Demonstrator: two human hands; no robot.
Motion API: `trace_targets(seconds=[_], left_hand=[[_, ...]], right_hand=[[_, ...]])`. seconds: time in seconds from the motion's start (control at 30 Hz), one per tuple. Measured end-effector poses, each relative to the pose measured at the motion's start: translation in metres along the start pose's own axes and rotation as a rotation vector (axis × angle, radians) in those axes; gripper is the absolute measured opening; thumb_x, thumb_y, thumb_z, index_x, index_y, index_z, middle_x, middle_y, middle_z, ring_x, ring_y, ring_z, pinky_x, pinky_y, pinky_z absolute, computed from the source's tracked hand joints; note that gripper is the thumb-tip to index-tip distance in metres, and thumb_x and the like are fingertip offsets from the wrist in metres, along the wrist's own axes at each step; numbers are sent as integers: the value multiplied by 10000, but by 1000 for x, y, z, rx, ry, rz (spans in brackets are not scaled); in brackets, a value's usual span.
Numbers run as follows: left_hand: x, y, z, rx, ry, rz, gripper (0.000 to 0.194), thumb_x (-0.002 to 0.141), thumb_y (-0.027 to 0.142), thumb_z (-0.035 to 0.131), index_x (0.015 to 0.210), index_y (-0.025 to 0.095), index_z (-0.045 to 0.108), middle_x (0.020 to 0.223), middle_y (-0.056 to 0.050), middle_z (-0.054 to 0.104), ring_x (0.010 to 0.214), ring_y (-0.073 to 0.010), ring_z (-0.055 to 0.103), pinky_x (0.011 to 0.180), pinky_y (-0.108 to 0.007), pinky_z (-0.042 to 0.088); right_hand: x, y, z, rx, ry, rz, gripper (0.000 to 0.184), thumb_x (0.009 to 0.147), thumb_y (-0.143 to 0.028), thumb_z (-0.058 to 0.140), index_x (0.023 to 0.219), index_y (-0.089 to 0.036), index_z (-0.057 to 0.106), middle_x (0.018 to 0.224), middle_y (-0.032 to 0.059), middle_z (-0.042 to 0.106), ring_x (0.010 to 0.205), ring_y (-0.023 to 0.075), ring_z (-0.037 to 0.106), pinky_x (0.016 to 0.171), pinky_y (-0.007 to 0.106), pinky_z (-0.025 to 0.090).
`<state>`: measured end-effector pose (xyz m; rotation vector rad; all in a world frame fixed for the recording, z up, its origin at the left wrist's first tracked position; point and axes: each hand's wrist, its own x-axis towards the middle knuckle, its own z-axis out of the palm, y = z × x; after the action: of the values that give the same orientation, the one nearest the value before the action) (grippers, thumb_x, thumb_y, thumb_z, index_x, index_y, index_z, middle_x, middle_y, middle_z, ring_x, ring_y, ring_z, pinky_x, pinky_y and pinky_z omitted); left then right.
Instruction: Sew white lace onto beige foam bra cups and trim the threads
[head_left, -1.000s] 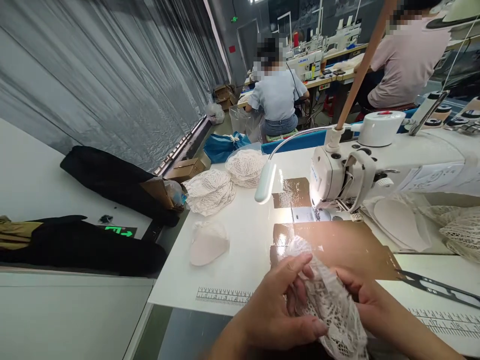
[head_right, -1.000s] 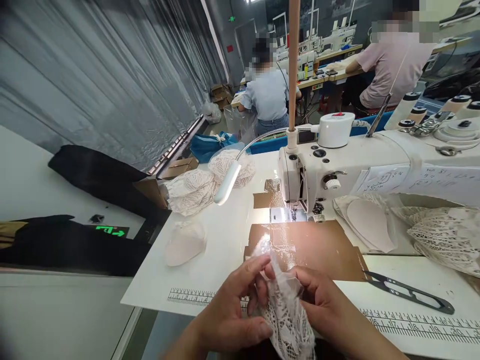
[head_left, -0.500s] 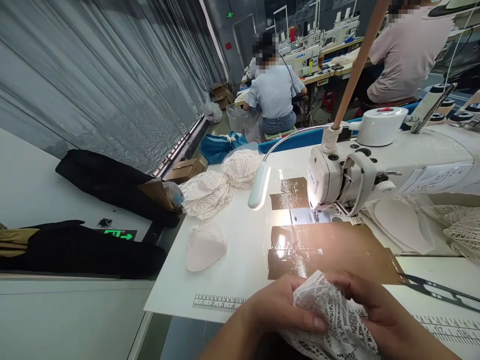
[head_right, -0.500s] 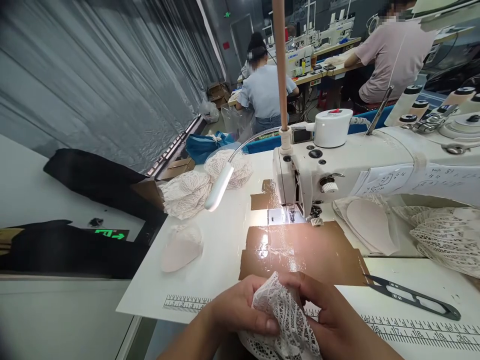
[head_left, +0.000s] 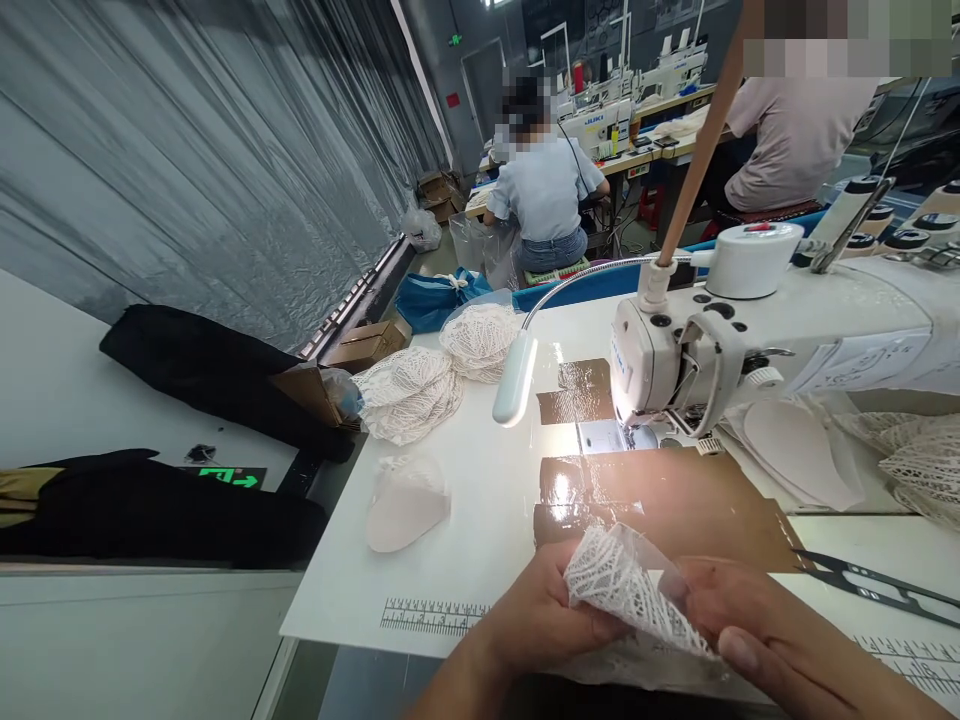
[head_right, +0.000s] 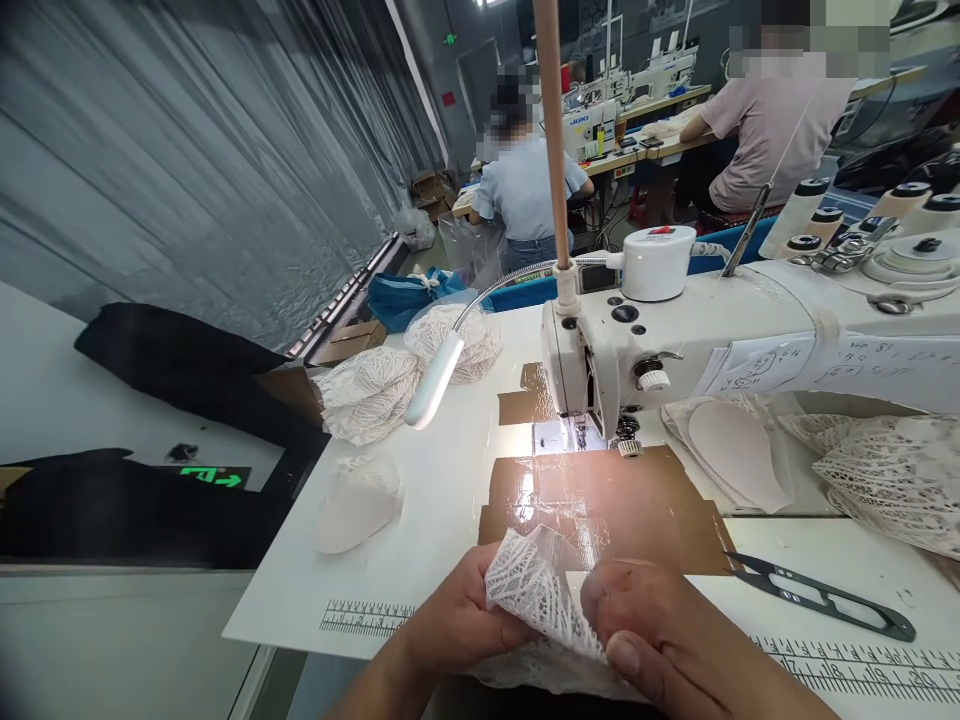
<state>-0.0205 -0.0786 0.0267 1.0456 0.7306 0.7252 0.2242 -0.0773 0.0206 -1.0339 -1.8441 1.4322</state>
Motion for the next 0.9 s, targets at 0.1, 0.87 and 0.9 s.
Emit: trace_targets(seconds=[0.1, 0.87, 0.9], left_hand=[[2, 1, 2, 61, 4, 38, 277, 820, 326, 709, 990, 112, 666, 901, -55, 582, 836, -167, 542, 799, -266, 421], [-1, -20, 33, -612, 218, 49, 720, 695, 379, 730, 1336, 156, 490, 1149, -150, 636, 1049, -310, 616, 856, -382, 485], [3, -20, 35, -598, 241, 57, 751, 671, 337, 759, 1346, 151, 488, 1141, -150, 644, 1033, -310, 625, 858, -381, 483]], right_hand=[[3, 10, 3, -50, 10, -33, 344, 838, -462, 648, 1144, -307, 660, 1226, 60, 629, 1197, 339, 532, 1016, 422, 442], [44, -1, 36, 362, 283, 192, 315, 762, -509, 720, 806, -200, 672, 707, 0, 571, 663, 170, 517, 599, 261, 432], [45, -1, 37, 307, 264, 153, 306, 779, -499, 703, 751, -196, 665, 692, 0, 563, 661, 170, 511, 600, 262, 422]])
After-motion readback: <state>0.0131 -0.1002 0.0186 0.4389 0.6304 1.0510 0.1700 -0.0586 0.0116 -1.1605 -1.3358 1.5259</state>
